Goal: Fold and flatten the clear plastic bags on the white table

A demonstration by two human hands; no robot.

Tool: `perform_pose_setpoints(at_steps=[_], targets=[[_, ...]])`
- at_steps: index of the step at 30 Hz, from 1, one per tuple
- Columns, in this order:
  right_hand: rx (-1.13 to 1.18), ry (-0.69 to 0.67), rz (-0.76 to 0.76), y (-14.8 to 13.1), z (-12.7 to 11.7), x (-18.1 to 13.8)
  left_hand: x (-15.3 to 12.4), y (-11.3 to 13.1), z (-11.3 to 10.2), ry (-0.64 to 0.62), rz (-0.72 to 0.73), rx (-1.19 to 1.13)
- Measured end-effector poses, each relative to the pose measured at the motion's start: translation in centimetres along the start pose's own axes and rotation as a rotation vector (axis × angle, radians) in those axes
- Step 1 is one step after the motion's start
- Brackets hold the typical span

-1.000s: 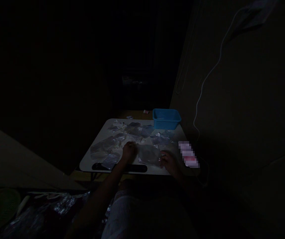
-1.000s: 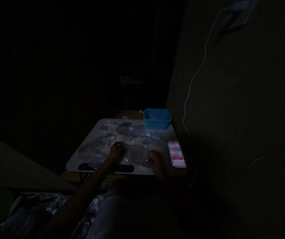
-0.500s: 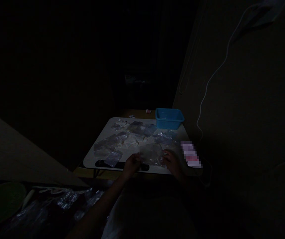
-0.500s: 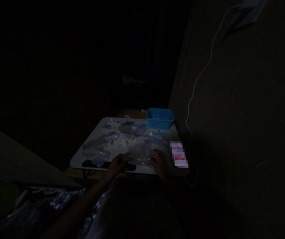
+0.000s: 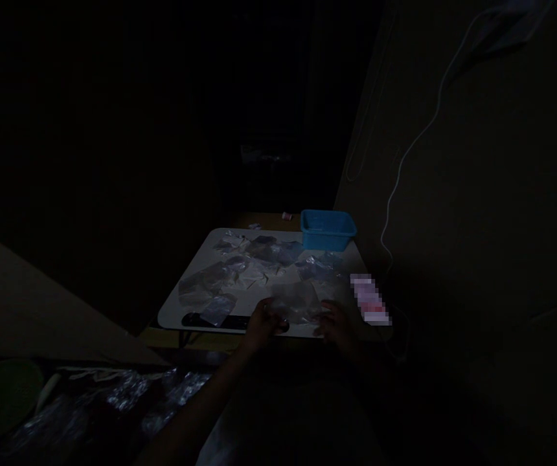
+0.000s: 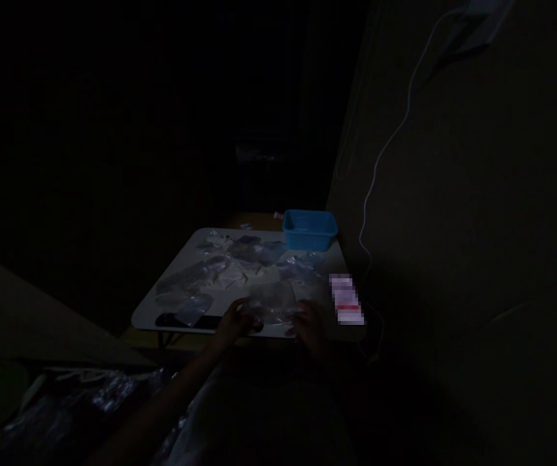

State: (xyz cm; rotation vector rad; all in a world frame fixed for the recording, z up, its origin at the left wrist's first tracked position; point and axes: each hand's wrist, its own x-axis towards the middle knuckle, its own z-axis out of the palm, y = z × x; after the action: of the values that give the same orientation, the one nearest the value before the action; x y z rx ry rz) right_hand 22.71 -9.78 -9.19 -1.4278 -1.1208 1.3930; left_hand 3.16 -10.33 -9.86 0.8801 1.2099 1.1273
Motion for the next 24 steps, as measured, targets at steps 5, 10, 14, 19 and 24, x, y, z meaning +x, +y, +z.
perform_pose_setpoints(at_steps=[5,10,14,19,24], targets=[[0.094,0.0,0.008,-0.1,0.1,0.6,0.4,0.4,0.0,-0.05,0.011,0.037],[0.033,-0.046,-0.011,-0.2,-0.2,0.9,0.5,1.4,0.0,-0.124,-0.018,0.078],[0.024,-0.056,0.004,0.1,0.0,0.8,0.3,1.3,0.0,-0.21,-0.049,0.096],[-0.027,-0.034,-0.045,0.5,-0.1,1.3,0.1,1.7,-0.3,-0.251,-0.079,0.106],[-0.125,-0.046,-0.057,0.0,-0.3,1.7,0.7,2.3,-0.8,-0.069,-0.023,0.181]])
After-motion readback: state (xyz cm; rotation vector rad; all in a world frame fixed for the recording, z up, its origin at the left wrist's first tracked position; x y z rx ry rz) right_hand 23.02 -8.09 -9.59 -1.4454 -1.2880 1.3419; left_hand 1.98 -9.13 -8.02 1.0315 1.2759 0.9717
